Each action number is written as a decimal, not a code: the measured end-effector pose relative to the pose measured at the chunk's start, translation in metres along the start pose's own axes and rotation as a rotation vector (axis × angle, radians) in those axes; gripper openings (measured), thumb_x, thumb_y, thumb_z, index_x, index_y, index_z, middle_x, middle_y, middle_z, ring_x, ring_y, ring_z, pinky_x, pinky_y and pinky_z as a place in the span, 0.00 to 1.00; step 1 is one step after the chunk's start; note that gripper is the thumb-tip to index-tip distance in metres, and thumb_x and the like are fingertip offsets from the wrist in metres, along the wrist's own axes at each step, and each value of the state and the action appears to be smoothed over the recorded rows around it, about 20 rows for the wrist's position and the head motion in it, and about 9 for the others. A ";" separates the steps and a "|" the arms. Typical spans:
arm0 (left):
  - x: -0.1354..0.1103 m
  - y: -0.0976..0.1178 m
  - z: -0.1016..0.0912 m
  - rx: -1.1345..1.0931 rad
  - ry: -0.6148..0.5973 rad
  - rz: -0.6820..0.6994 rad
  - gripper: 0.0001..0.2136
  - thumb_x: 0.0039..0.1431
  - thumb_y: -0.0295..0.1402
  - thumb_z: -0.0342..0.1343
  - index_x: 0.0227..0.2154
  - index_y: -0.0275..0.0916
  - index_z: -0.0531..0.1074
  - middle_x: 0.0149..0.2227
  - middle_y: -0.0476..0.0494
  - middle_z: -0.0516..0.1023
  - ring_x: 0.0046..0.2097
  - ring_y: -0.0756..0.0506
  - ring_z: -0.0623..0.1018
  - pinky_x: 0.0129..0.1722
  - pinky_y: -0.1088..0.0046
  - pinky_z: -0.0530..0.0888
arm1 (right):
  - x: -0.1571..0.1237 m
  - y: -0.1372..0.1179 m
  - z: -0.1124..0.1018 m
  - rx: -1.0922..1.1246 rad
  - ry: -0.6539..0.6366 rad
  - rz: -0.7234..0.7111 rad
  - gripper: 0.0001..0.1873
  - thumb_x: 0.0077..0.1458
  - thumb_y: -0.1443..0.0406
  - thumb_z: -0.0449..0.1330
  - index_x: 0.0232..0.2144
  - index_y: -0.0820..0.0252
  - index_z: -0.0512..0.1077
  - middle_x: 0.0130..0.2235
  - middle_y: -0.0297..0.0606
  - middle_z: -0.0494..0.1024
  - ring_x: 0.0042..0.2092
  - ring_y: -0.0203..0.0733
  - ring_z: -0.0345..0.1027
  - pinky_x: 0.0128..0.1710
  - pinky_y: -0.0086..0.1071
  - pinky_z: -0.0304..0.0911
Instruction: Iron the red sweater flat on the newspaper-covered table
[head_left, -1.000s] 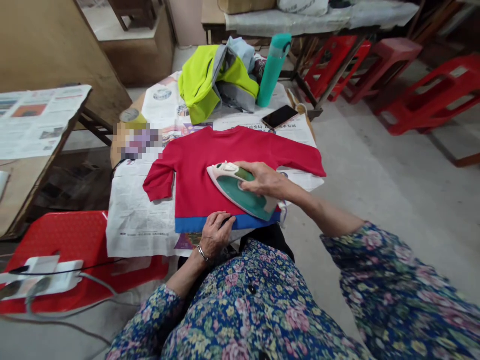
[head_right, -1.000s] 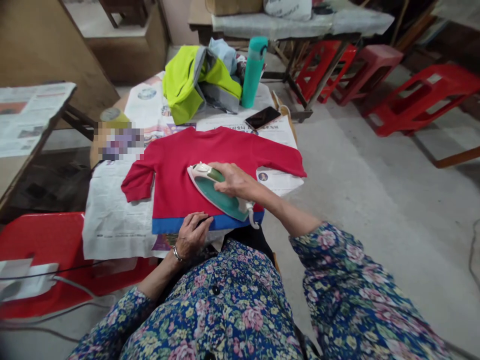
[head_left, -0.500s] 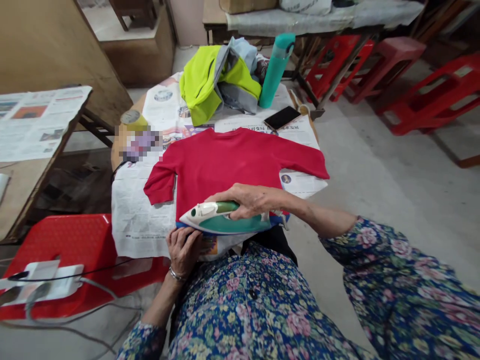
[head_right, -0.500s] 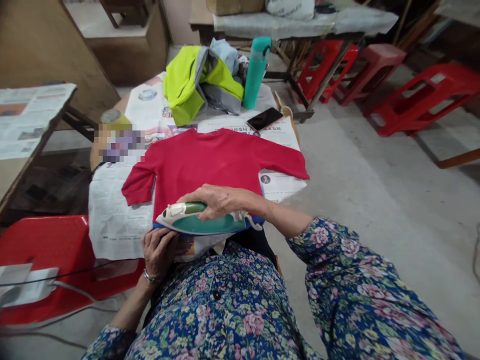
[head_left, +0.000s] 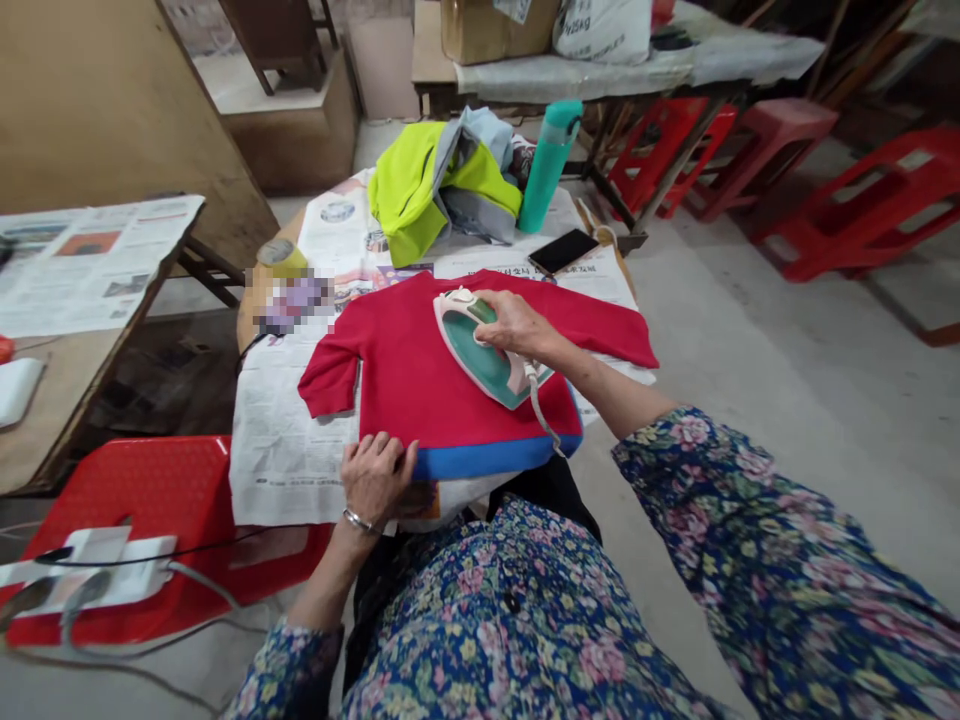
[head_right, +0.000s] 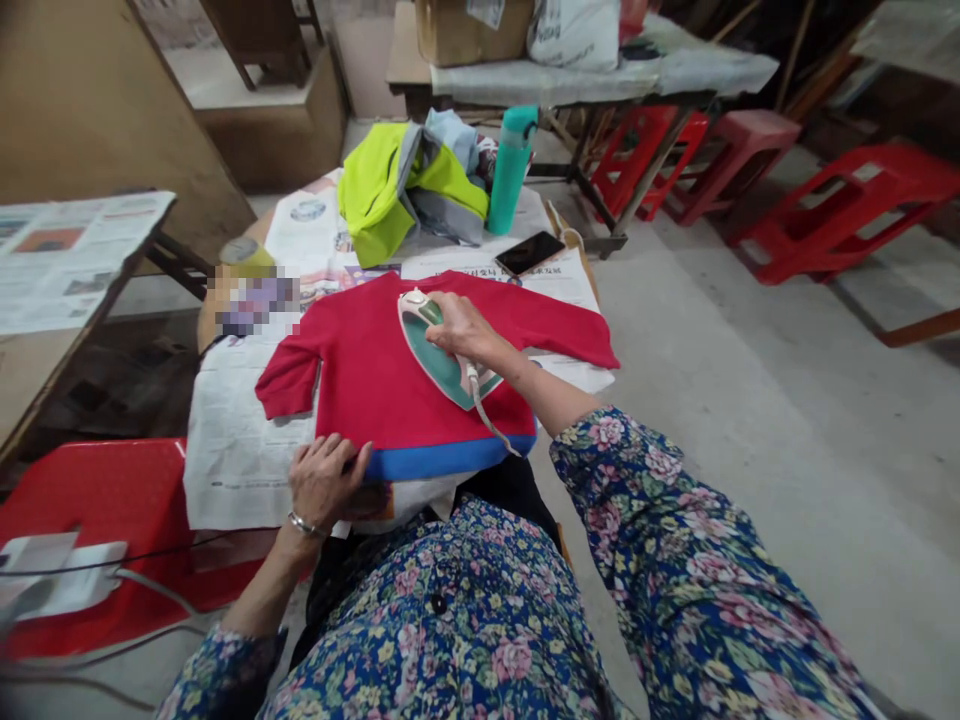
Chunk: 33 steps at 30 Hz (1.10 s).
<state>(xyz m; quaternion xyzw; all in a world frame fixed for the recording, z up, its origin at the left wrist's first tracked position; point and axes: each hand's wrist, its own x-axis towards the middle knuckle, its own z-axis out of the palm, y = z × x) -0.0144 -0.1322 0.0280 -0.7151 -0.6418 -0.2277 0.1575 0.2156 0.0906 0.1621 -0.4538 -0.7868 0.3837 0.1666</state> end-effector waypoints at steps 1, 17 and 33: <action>0.008 -0.002 0.006 -0.007 -0.041 -0.024 0.13 0.73 0.41 0.59 0.31 0.44 0.78 0.33 0.43 0.81 0.39 0.40 0.79 0.42 0.62 0.70 | 0.007 -0.002 0.000 -0.014 0.003 0.000 0.22 0.45 0.69 0.60 0.46 0.60 0.77 0.25 0.30 0.72 0.26 0.42 0.71 0.26 0.31 0.64; 0.018 -0.013 0.044 -0.245 -0.115 0.097 0.19 0.72 0.37 0.59 0.62 0.49 0.78 0.65 0.38 0.80 0.69 0.35 0.76 0.71 0.47 0.72 | 0.073 -0.093 0.055 0.011 -0.363 -0.238 0.23 0.50 0.75 0.61 0.49 0.60 0.75 0.25 0.25 0.70 0.27 0.37 0.67 0.28 0.30 0.62; 0.025 -0.027 0.048 -0.224 0.013 0.172 0.16 0.73 0.37 0.57 0.59 0.49 0.80 0.62 0.38 0.82 0.64 0.36 0.80 0.65 0.52 0.74 | 0.054 -0.033 -0.006 -0.135 -0.001 0.062 0.10 0.54 0.72 0.61 0.39 0.58 0.74 0.39 0.39 0.80 0.45 0.46 0.74 0.42 0.32 0.67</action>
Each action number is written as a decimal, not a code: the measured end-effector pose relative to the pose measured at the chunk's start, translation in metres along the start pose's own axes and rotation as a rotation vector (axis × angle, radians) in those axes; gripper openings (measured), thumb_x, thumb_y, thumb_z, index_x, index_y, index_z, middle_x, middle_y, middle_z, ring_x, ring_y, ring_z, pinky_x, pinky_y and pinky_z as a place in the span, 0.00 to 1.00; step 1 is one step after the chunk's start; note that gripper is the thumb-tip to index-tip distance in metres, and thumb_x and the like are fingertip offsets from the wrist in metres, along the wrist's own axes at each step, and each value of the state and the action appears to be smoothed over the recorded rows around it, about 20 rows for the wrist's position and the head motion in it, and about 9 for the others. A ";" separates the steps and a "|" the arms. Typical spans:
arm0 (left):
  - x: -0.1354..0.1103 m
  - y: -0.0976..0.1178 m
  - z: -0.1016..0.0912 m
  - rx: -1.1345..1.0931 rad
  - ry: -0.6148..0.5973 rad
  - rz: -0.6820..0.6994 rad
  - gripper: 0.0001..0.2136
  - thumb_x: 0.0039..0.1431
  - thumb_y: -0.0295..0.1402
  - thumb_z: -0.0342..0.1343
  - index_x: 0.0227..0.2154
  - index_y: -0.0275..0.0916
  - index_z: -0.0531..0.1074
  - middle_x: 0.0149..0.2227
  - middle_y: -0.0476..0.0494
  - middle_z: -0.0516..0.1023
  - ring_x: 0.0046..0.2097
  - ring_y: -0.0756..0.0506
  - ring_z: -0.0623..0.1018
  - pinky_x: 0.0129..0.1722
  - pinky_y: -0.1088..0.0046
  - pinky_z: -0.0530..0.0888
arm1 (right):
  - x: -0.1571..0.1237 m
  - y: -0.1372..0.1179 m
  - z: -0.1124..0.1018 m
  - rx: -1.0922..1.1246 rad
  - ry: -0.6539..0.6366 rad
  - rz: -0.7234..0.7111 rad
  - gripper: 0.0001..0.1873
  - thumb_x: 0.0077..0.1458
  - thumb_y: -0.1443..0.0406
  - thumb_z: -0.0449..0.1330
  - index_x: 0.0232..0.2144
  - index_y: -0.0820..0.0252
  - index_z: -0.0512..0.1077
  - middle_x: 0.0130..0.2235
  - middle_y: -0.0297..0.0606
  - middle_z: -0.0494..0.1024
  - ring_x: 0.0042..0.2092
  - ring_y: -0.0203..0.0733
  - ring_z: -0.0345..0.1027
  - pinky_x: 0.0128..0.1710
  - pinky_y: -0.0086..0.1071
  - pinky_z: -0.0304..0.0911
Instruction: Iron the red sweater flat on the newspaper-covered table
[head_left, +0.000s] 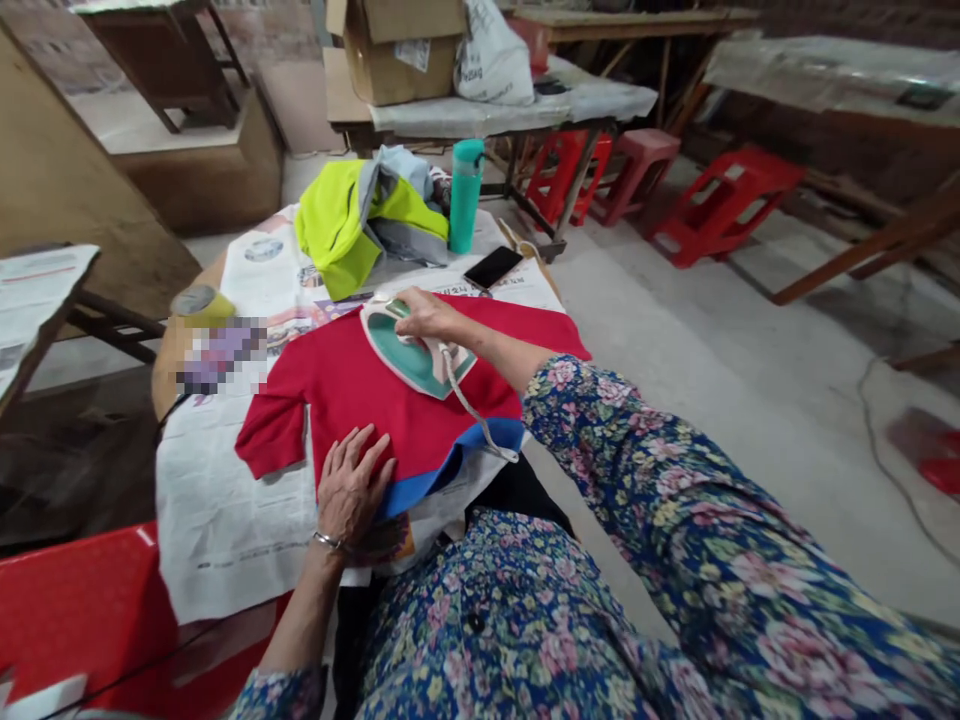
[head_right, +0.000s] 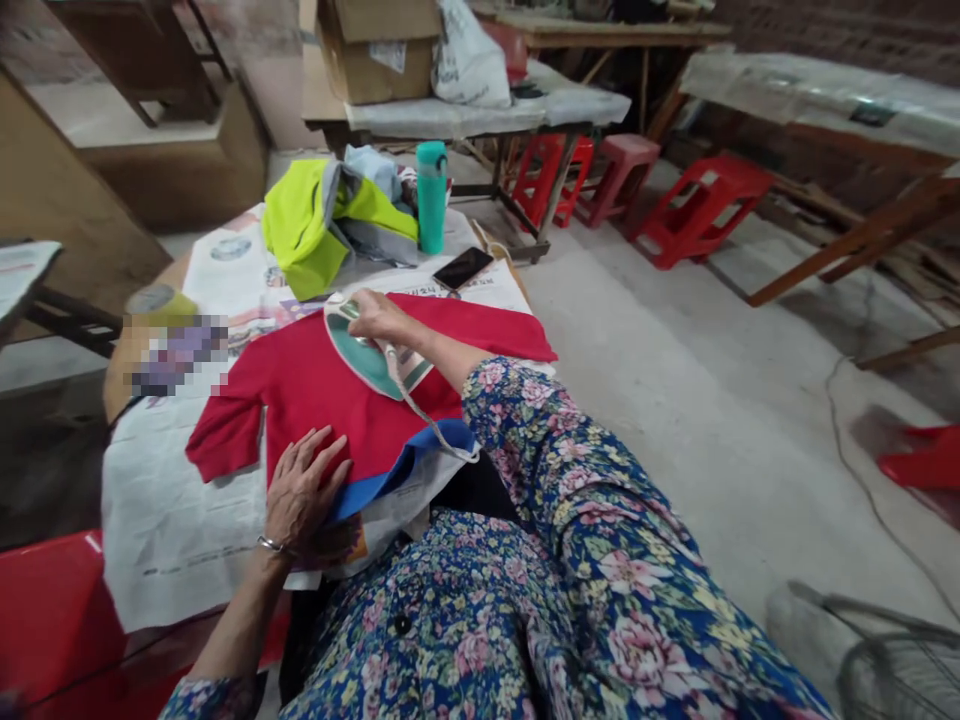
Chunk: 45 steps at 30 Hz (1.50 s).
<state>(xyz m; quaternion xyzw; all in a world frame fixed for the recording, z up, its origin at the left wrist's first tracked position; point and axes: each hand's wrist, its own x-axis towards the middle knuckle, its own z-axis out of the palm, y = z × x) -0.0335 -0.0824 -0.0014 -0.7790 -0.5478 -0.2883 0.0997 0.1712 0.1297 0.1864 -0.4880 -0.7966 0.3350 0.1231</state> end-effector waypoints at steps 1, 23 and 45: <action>0.001 -0.001 -0.001 -0.003 0.002 -0.003 0.16 0.73 0.37 0.57 0.59 0.49 0.80 0.62 0.38 0.82 0.63 0.35 0.80 0.64 0.52 0.74 | -0.004 0.011 -0.008 -0.008 0.021 0.012 0.10 0.52 0.72 0.61 0.39 0.59 0.73 0.40 0.39 0.80 0.45 0.46 0.73 0.42 0.32 0.67; 0.072 0.123 0.071 -0.160 -0.439 0.434 0.36 0.68 0.49 0.65 0.76 0.55 0.63 0.78 0.36 0.64 0.77 0.31 0.65 0.76 0.38 0.60 | -0.166 0.160 -0.087 0.220 0.412 0.525 0.09 0.53 0.69 0.64 0.39 0.58 0.76 0.21 0.32 0.72 0.24 0.43 0.69 0.28 0.35 0.68; -0.007 0.099 0.035 -0.252 -0.121 0.184 0.15 0.72 0.32 0.60 0.58 0.45 0.78 0.59 0.35 0.83 0.63 0.37 0.81 0.66 0.49 0.78 | -0.213 0.099 0.004 0.123 0.050 0.012 0.34 0.58 0.67 0.66 0.67 0.54 0.77 0.60 0.46 0.84 0.55 0.55 0.81 0.54 0.47 0.79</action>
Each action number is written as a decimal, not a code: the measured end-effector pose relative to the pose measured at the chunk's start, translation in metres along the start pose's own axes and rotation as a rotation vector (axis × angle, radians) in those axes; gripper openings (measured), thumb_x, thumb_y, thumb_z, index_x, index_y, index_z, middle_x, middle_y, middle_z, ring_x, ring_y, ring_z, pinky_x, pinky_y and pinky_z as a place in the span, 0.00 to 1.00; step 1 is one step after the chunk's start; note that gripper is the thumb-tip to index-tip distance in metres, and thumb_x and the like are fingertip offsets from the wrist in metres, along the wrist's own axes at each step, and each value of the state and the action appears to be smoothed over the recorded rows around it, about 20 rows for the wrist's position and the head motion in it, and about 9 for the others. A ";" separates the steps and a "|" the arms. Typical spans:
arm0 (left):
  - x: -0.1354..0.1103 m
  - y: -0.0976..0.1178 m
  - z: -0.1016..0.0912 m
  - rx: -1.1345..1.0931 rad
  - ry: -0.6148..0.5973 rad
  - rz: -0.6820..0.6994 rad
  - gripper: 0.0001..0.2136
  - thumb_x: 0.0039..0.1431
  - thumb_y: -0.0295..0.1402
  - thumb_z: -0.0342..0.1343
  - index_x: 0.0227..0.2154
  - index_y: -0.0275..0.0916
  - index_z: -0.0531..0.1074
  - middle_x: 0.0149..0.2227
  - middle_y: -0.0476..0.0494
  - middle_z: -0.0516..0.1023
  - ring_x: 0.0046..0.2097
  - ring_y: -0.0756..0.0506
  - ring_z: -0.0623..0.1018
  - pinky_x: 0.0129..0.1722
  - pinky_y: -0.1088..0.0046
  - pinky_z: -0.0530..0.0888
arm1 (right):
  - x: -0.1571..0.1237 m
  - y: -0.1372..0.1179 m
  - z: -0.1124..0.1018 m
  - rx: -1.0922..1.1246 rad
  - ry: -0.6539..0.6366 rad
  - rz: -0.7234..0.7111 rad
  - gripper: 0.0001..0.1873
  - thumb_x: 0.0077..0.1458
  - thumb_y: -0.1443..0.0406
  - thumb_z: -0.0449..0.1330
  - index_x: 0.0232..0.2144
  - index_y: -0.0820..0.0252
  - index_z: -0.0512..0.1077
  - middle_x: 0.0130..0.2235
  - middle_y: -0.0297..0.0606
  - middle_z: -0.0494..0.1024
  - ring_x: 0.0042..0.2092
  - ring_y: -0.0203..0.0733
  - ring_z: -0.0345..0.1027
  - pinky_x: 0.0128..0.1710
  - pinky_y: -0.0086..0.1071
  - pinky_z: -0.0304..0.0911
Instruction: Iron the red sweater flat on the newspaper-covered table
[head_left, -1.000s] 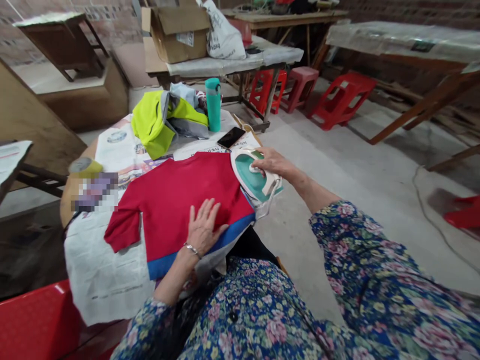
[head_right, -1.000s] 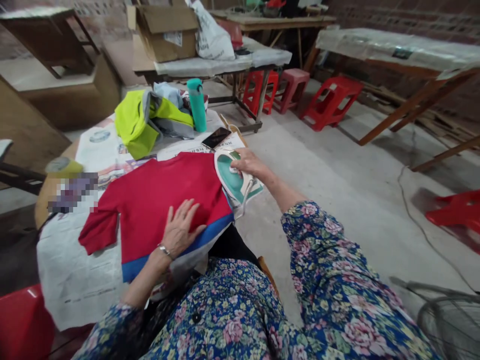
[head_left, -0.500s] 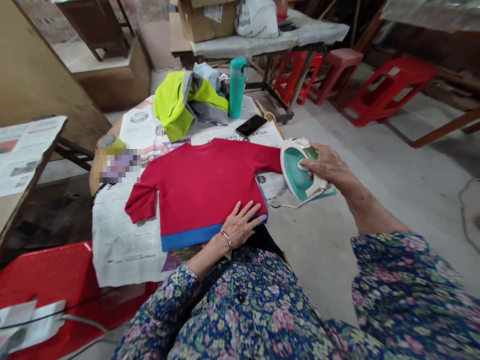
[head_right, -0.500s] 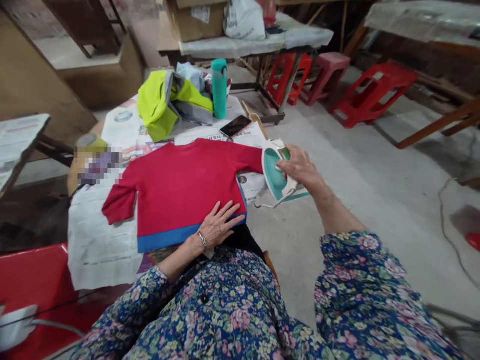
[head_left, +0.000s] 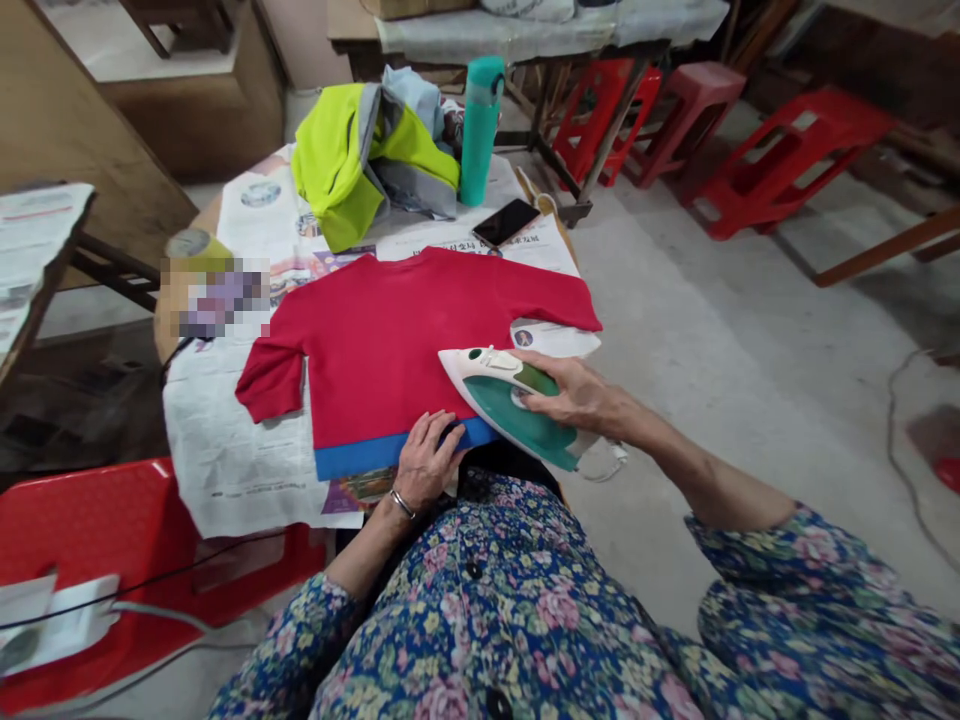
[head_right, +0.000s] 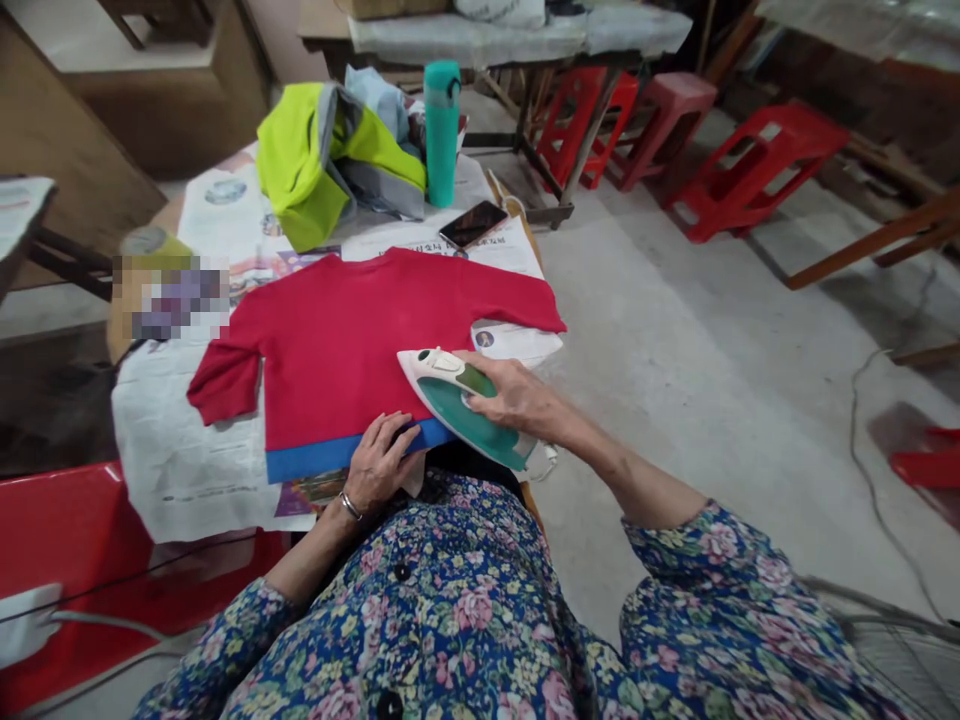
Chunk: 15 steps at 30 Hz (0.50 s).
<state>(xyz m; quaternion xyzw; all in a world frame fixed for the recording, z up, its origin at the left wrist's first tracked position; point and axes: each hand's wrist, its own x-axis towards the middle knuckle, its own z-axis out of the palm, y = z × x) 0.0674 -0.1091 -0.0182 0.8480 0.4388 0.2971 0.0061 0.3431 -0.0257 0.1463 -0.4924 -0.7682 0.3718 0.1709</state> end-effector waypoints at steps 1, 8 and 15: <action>-0.001 0.001 0.001 0.003 0.003 0.002 0.15 0.72 0.32 0.60 0.58 0.45 0.78 0.59 0.36 0.83 0.63 0.37 0.81 0.66 0.49 0.78 | 0.000 0.003 -0.002 -0.012 0.004 0.013 0.34 0.58 0.67 0.65 0.67 0.55 0.77 0.59 0.46 0.85 0.53 0.55 0.82 0.53 0.47 0.79; 0.010 0.009 -0.003 0.015 -0.029 -0.021 0.14 0.72 0.34 0.60 0.57 0.45 0.78 0.57 0.37 0.82 0.60 0.37 0.81 0.62 0.51 0.81 | -0.008 0.012 -0.028 -0.181 0.183 0.029 0.38 0.60 0.66 0.61 0.73 0.57 0.70 0.54 0.46 0.87 0.47 0.55 0.83 0.48 0.47 0.80; -0.003 -0.007 -0.046 0.170 0.083 -0.092 0.17 0.70 0.45 0.63 0.55 0.42 0.78 0.57 0.34 0.82 0.59 0.36 0.79 0.63 0.53 0.76 | 0.007 -0.015 -0.019 -0.190 0.053 -0.053 0.37 0.59 0.68 0.62 0.71 0.55 0.73 0.59 0.47 0.85 0.52 0.55 0.82 0.52 0.45 0.78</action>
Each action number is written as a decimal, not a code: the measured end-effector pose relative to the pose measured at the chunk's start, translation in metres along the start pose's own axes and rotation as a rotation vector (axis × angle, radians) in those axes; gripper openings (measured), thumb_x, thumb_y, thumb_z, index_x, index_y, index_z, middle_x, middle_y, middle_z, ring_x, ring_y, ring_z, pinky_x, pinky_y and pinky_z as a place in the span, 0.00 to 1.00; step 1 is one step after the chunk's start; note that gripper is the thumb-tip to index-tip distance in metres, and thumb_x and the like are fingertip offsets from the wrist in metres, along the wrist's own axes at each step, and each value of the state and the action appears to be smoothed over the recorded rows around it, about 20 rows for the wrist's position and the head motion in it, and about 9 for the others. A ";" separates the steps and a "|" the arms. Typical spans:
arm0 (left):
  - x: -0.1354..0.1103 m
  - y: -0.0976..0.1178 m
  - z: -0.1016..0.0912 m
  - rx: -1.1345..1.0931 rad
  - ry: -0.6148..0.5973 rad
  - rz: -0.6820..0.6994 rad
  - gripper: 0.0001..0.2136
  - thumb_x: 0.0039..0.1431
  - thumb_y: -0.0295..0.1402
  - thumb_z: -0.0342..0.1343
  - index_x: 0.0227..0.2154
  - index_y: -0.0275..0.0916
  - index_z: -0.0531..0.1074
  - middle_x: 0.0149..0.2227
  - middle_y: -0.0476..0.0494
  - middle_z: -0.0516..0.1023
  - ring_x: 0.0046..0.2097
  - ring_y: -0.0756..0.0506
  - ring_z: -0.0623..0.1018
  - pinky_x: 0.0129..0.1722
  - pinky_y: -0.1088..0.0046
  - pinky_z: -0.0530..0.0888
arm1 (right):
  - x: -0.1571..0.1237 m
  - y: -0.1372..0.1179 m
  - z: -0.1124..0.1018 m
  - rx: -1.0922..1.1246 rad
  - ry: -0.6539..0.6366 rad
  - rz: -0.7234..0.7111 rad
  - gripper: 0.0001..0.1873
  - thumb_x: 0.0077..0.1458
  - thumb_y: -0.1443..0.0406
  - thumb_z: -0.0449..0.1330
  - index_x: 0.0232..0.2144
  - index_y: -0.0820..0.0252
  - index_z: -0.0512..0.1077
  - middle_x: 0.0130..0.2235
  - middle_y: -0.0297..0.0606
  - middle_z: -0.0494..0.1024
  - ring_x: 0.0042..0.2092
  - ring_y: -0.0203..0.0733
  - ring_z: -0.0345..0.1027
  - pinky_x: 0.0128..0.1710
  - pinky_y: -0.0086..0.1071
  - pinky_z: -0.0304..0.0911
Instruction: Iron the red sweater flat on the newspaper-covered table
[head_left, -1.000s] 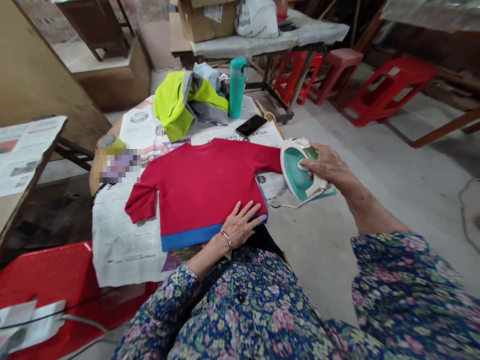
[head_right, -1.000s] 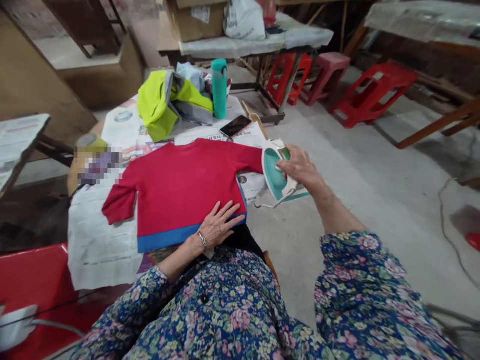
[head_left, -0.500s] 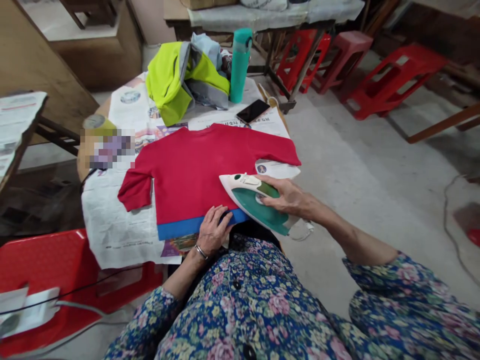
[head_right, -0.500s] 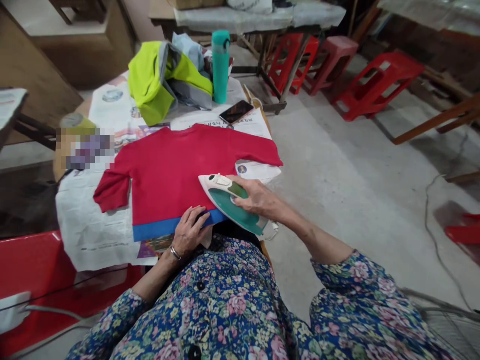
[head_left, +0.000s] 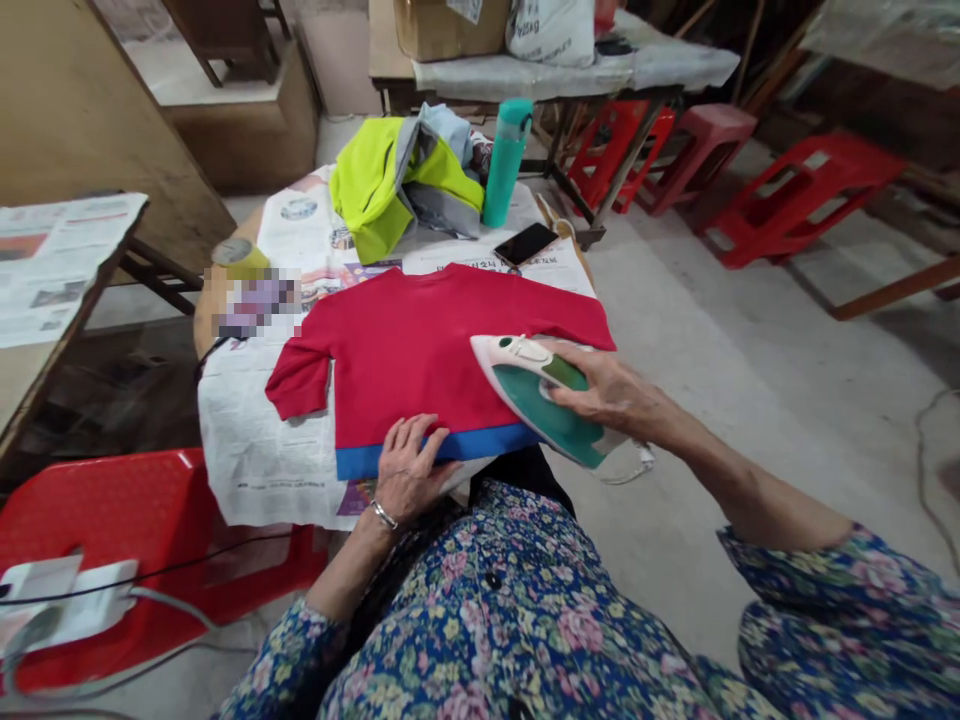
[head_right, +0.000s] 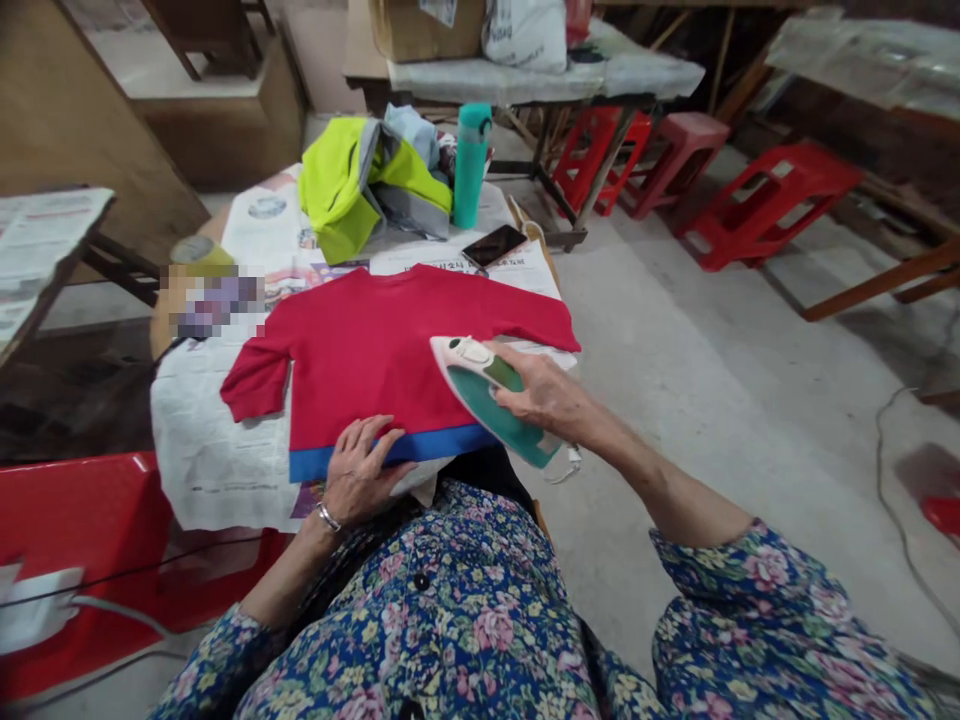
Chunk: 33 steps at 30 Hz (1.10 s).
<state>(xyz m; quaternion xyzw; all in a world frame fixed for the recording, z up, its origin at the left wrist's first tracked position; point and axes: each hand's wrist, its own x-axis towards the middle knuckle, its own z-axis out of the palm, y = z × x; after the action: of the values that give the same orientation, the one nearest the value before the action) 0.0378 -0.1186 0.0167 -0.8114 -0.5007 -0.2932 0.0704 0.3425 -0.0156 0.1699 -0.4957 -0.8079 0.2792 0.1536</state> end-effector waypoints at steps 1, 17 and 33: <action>-0.007 -0.006 -0.006 0.038 0.009 -0.037 0.18 0.69 0.46 0.64 0.55 0.43 0.79 0.56 0.35 0.83 0.58 0.35 0.80 0.64 0.51 0.75 | 0.004 -0.004 0.005 0.010 -0.056 -0.022 0.37 0.59 0.68 0.63 0.70 0.55 0.73 0.58 0.46 0.86 0.51 0.54 0.82 0.50 0.43 0.78; -0.057 -0.026 -0.015 -0.038 0.051 -0.130 0.04 0.71 0.35 0.62 0.43 0.49 0.82 0.45 0.46 0.86 0.50 0.42 0.82 0.67 0.50 0.72 | 0.087 -0.040 0.054 0.243 -0.130 0.005 0.35 0.58 0.68 0.61 0.68 0.62 0.73 0.41 0.41 0.82 0.31 0.40 0.72 0.31 0.32 0.69; -0.056 -0.037 -0.027 0.017 0.178 -0.319 0.06 0.74 0.33 0.58 0.42 0.44 0.80 0.45 0.42 0.84 0.48 0.41 0.80 0.54 0.58 0.74 | 0.070 -0.075 0.074 0.211 -0.426 -0.232 0.35 0.57 0.72 0.64 0.67 0.56 0.76 0.55 0.43 0.86 0.50 0.48 0.79 0.50 0.38 0.73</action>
<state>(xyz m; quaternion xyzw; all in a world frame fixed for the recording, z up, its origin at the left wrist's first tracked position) -0.0233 -0.1545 0.0009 -0.6917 -0.6175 -0.3672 0.0739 0.2178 -0.0025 0.1538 -0.3110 -0.8398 0.4407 0.0620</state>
